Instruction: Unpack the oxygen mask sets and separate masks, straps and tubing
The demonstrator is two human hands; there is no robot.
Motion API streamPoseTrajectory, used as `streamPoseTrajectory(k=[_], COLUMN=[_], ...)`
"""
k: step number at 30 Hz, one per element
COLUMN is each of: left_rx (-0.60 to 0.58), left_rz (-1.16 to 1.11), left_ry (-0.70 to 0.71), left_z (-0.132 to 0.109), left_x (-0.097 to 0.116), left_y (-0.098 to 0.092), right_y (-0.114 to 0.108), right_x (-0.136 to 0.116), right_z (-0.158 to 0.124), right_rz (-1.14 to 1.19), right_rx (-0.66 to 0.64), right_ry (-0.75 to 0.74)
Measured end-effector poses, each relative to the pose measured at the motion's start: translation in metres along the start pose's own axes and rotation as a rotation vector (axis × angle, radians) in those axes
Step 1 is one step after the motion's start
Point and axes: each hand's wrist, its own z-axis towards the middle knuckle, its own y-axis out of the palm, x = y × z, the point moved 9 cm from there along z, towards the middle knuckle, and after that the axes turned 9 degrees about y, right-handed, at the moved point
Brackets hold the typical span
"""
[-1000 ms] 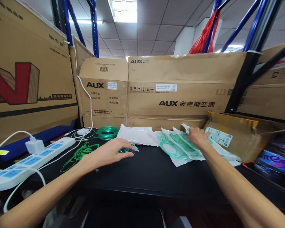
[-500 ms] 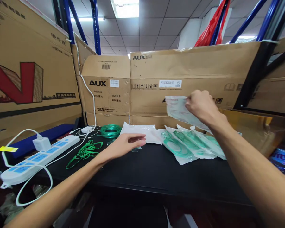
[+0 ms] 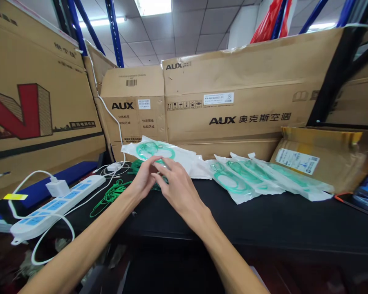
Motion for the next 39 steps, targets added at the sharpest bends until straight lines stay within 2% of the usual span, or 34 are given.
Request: streamPoseTrajectory(k=[2, 5, 7, 10, 14, 20, 33, 39], left_rx=[-0.006, -0.027, -0.051, -0.087, -0.123, -0.162, -0.218, -0.237], left_rz=[0.02, 0.05, 0.073, 0.112, 0.152, 0.206, 0.33, 0.292], left_ry=[0.02, 0.041, 0.045, 0.044, 0.038, 0.036, 0.067, 0.058], left_z=[-0.001, -0.003, -0.005, -0.008, -0.011, -0.011, -0.009, -0.012], left_x=[0.005, 0.012, 0.015, 0.014, 0.011, 0.008, 0.005, 0.005], left_y=[-0.009, -0.016, -0.016, -0.014, -0.013, -0.011, -0.008, -0.003], right_y=[-0.016, -0.04, -0.042, -0.036, -0.035, -0.039, -0.059, -0.051], right_x=[0.021, 0.069, 0.095, 0.114, 0.118, 0.118, 0.099, 0.105], right_z=[-0.009, -0.019, -0.02, -0.02, -0.024, -0.027, -0.03, -0.032], right_rz=[0.08, 0.184, 0.255, 0.338, 0.391, 0.383, 0.08, 0.203], right_rx=[0.111, 0.266, 0.26, 0.247, 0.303, 0.313, 0.394, 0.334], right_ry=[0.101, 0.316, 0.42, 0.499, 0.542, 0.539, 0.443, 0.451])
